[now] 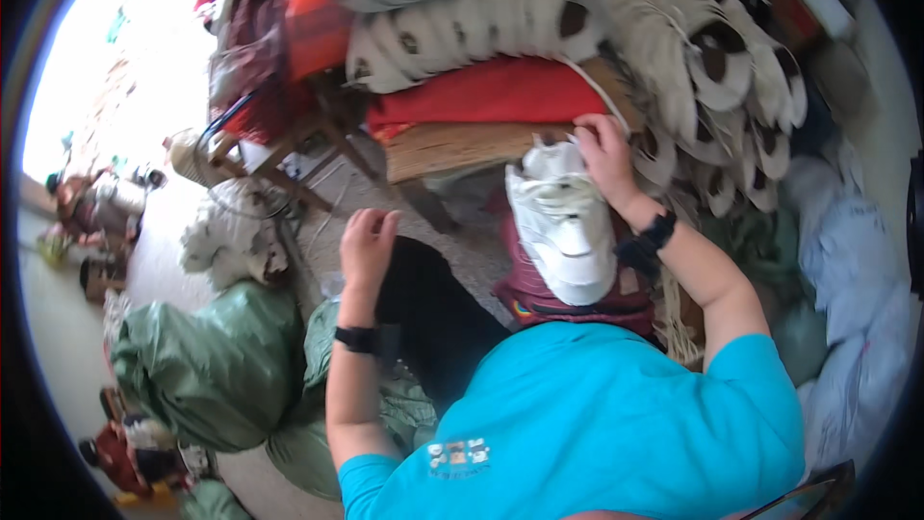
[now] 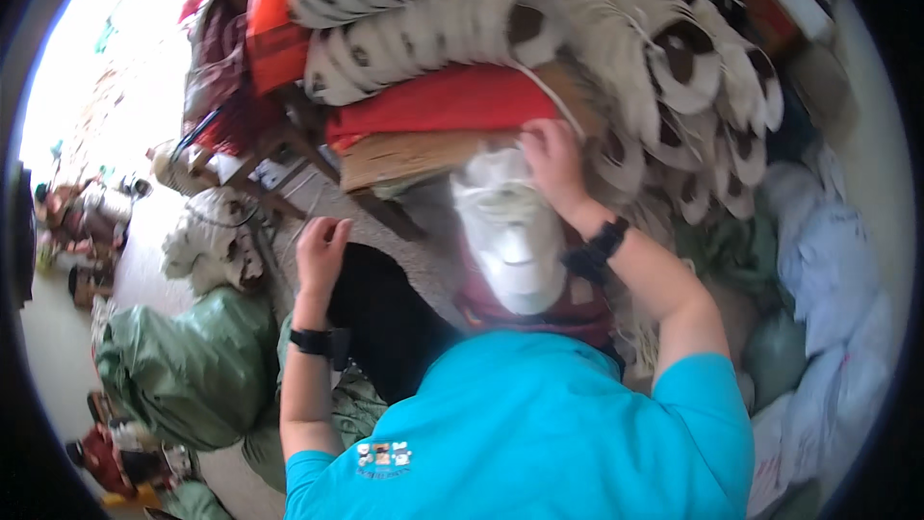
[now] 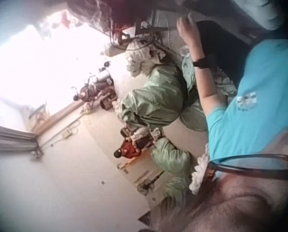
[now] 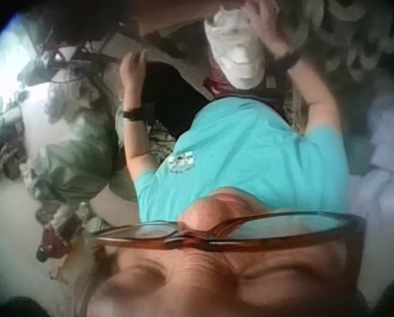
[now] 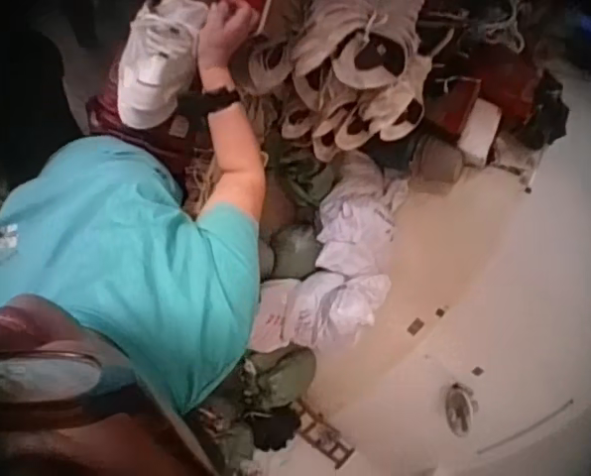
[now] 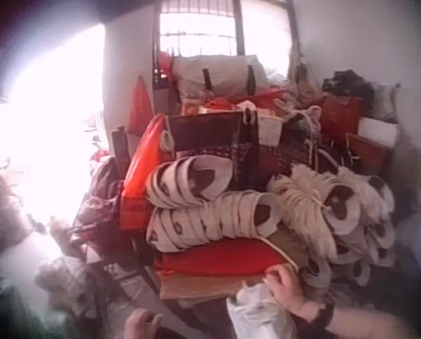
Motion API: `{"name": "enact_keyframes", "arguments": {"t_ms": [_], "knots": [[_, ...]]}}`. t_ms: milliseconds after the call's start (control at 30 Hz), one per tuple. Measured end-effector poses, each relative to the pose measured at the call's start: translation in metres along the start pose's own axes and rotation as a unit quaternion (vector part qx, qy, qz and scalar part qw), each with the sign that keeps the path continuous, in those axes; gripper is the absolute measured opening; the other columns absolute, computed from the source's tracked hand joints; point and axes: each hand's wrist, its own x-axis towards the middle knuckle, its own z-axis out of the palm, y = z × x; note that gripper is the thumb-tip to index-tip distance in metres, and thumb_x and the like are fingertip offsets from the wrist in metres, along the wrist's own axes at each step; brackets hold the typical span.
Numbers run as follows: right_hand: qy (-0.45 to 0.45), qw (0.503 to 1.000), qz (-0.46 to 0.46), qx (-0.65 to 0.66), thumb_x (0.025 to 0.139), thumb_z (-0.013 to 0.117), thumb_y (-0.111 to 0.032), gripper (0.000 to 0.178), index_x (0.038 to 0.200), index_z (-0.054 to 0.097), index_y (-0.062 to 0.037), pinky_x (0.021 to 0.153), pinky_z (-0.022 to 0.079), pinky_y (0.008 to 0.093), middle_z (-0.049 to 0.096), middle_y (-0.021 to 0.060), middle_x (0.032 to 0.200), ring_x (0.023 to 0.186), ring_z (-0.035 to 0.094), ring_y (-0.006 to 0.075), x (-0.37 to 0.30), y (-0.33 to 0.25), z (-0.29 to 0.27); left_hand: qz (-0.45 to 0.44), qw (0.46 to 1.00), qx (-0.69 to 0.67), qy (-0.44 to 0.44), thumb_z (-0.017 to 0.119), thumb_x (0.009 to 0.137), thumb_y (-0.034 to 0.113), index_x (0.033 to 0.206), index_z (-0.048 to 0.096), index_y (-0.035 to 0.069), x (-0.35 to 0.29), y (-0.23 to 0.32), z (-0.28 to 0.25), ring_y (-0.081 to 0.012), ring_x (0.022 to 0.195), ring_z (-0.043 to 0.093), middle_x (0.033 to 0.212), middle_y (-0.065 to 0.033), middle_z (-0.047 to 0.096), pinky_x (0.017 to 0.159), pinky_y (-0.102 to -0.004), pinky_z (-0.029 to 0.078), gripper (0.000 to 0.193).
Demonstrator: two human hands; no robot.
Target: The person threads white shoelaces through the eyelets of a white sneaker placed on a wooden bench. They pull the laces tight and adjust the fit, repeating the process for multiple shoes in a workshop setting.
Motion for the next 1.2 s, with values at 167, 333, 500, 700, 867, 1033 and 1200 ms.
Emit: {"name": "enact_keyframes", "arguments": {"t_ms": [167,333,500,700,867,1033,1200], "knots": [[0.025,0.988,0.14,0.055,0.097,0.06,-0.028,0.033,0.102,0.061,0.0046,0.082,0.048,0.0352,0.061,0.0165,0.103,0.099,0.059,0.0213,-0.036,0.014,-0.004,0.062,0.984,-0.155,-0.055,0.068,0.094,0.017,0.093,0.069,0.002,0.013,0.034,0.025,-0.0203,0.075,0.066,0.083,-0.01,0.066,0.071,-0.031,0.052,0.016],[-0.242,0.878,0.325,0.254,0.103,0.048,-0.043,0.043,0.116,0.058,-0.0036,0.087,0.044,0.0275,0.058,0.0021,0.104,0.096,0.052,0.0092,-0.023,-0.011,-0.036,0.015,0.917,-0.348,-0.192,0.051,0.106,0.026,0.121,0.061,-0.004,0.02,0.085,0.076,-0.0137,0.1,0.061,0.109,-0.0051,0.068,0.091,-0.0263,0.047,0.036],[-0.241,0.86,0.357,0.273,0.103,0.048,-0.043,0.043,0.121,0.057,-0.0049,0.078,0.042,0.0252,0.055,-0.002,0.098,0.088,0.049,0.0064,-0.027,-0.015,-0.05,-0.072,0.857,-0.426,-0.28,0.038,0.108,0.041,0.138,0.052,0.0,0.031,0.154,0.093,-0.0172,0.124,0.05,0.135,-0.0089,0.056,0.108,-0.0305,0.037,0.053],[-0.189,0.883,0.247,0.351,0.102,0.056,-0.031,0.041,0.132,0.049,-0.0041,0.074,0.047,0.0235,0.057,-0.0004,0.105,0.086,0.054,0.007,-0.03,-0.072,-0.071,-0.058,0.822,-0.502,-0.264,0.036,0.108,0.044,0.141,0.047,0.002,0.021,0.164,0.075,-0.0171,0.127,0.046,0.137,-0.0085,0.051,0.11,-0.0308,0.034,0.054],[-0.24,0.719,0.323,0.567,0.105,0.05,-0.036,0.042,0.13,0.053,-0.0021,0.092,0.05,0.031,0.062,0.0069,0.117,0.102,0.061,0.0135,-0.019,-0.075,-0.071,-0.116,0.797,-0.525,-0.275,0.043,0.108,0.034,0.136,0.045,0.004,0.013,0.169,0.029,-0.0102,0.111,0.049,0.123,-0.0032,0.054,0.098,-0.0268,0.041,0.041],[-0.387,0.489,0.441,0.646,0.106,0.042,-0.044,0.051,0.125,0.059,0.0001,0.099,0.05,0.0384,0.067,0.0128,0.119,0.106,0.065,0.021,-0.019,-0.085,-0.079,0.024,0.803,-0.489,-0.34,0.048,0.107,0.025,0.139,0.044,0.008,-0.006,0.158,0.01,-0.0084,0.11,0.051,0.13,-0.001,0.055,0.095,-0.0257,0.042,0.036],[-0.442,0.371,0.4,0.712,0.1,0.044,-0.06,0.071,0.145,0.044,-0.0042,0.091,0.056,0.038,0.067,0.0141,0.118,0.101,0.068,0.021,-0.023,-0.102,-0.067,0.039,0.76,-0.535,-0.367,0.052,0.106,0.027,0.142,0.044,0.003,0.007,0.163,-0.012,-0.0142,0.126,0.05,0.138,-0.0063,0.053,0.106,-0.0324,0.041,0.044]]}}
